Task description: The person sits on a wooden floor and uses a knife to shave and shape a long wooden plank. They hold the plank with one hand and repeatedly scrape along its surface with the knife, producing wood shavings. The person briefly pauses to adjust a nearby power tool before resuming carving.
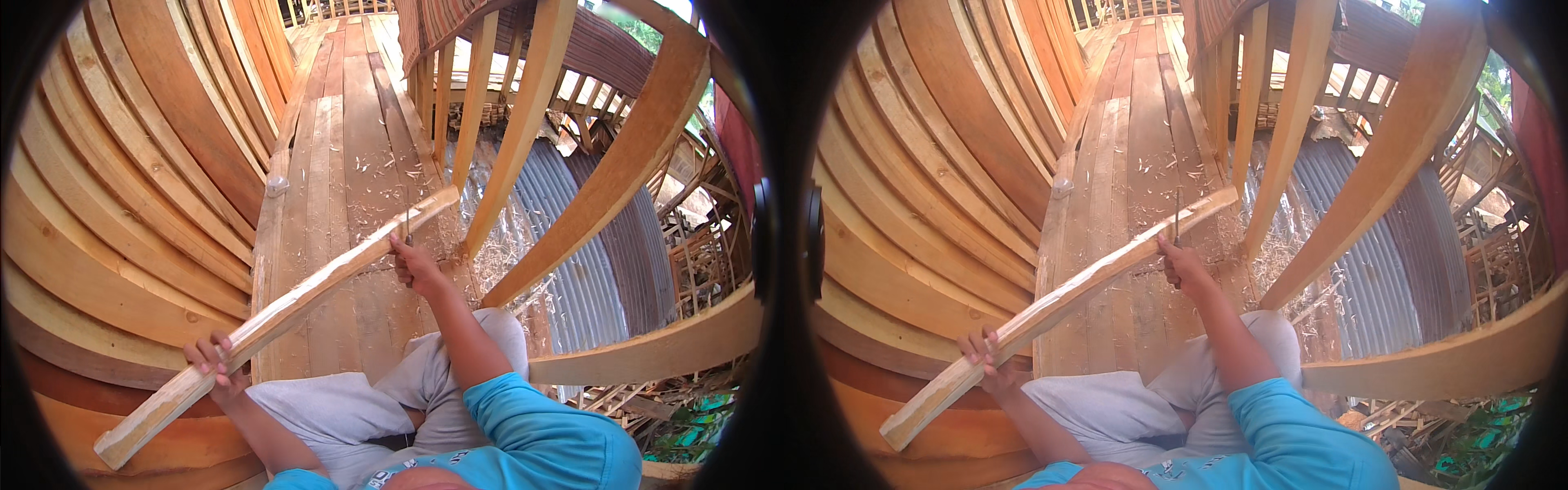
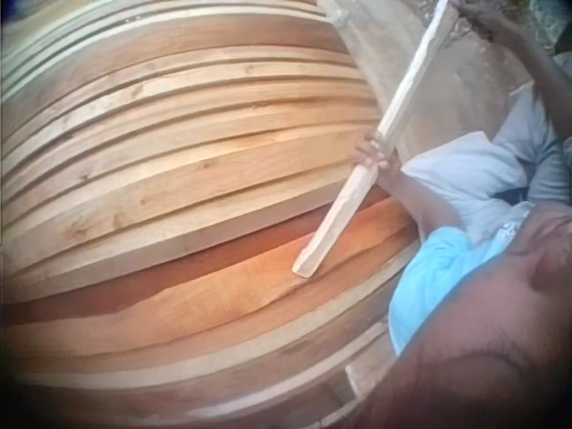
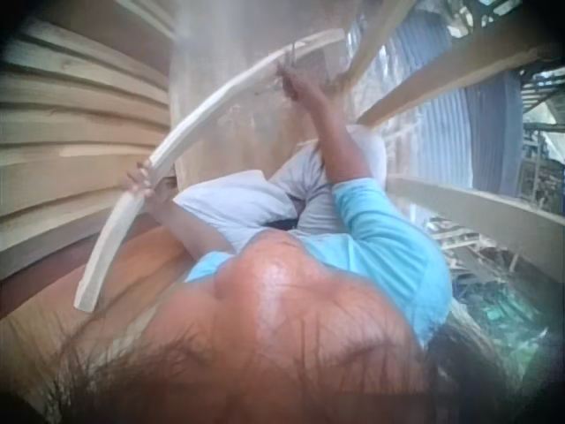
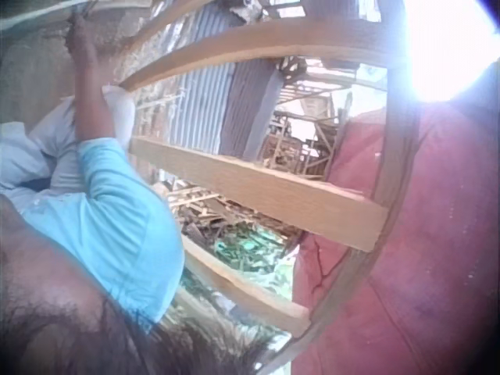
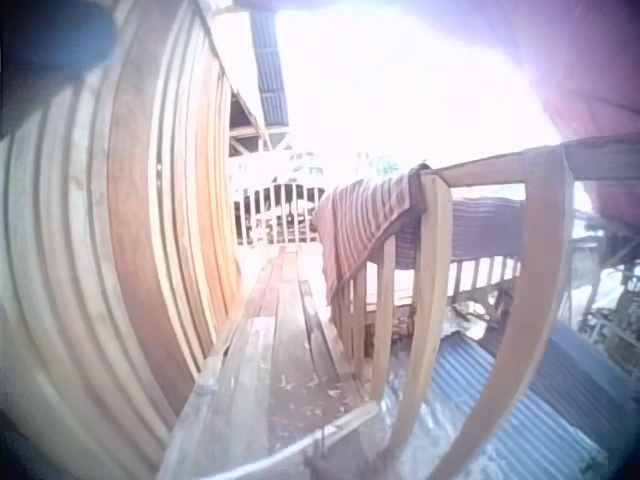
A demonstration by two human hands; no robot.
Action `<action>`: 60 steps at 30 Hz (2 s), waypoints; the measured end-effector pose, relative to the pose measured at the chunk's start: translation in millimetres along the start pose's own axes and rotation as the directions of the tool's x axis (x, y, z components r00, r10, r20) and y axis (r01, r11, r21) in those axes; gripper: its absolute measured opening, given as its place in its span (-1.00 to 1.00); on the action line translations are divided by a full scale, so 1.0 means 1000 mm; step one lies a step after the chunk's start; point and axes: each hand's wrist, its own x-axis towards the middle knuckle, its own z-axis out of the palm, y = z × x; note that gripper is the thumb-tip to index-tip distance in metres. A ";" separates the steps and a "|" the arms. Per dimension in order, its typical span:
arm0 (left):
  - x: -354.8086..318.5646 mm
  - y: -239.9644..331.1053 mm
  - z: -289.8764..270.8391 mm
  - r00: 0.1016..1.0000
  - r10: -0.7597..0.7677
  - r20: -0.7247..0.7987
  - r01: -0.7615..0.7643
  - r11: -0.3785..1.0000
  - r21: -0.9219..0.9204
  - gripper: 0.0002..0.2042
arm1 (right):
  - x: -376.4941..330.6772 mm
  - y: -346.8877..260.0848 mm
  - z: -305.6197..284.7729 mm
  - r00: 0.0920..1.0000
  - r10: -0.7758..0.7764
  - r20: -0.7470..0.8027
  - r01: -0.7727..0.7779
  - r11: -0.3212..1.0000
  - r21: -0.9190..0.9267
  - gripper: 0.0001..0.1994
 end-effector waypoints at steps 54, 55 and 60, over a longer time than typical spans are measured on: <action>-0.008 -0.083 -0.006 0.928 -0.319 -0.193 0.322 0.947 -0.018 0.05 | 0.034 0.020 -0.019 0.995 -0.026 -0.096 0.014 0.992 -0.125 -0.67; -0.008 -0.085 -0.004 0.927 -0.324 -0.190 0.326 0.945 -0.021 0.04 | 0.034 0.021 -0.018 0.995 -0.060 -0.083 0.044 0.982 -0.184 -0.70; -0.008 -0.088 -0.001 0.925 -0.333 -0.183 0.338 0.941 -0.006 0.00 | 0.031 0.023 -0.014 0.990 -0.141 -0.020 0.123 0.920 -0.371 -0.77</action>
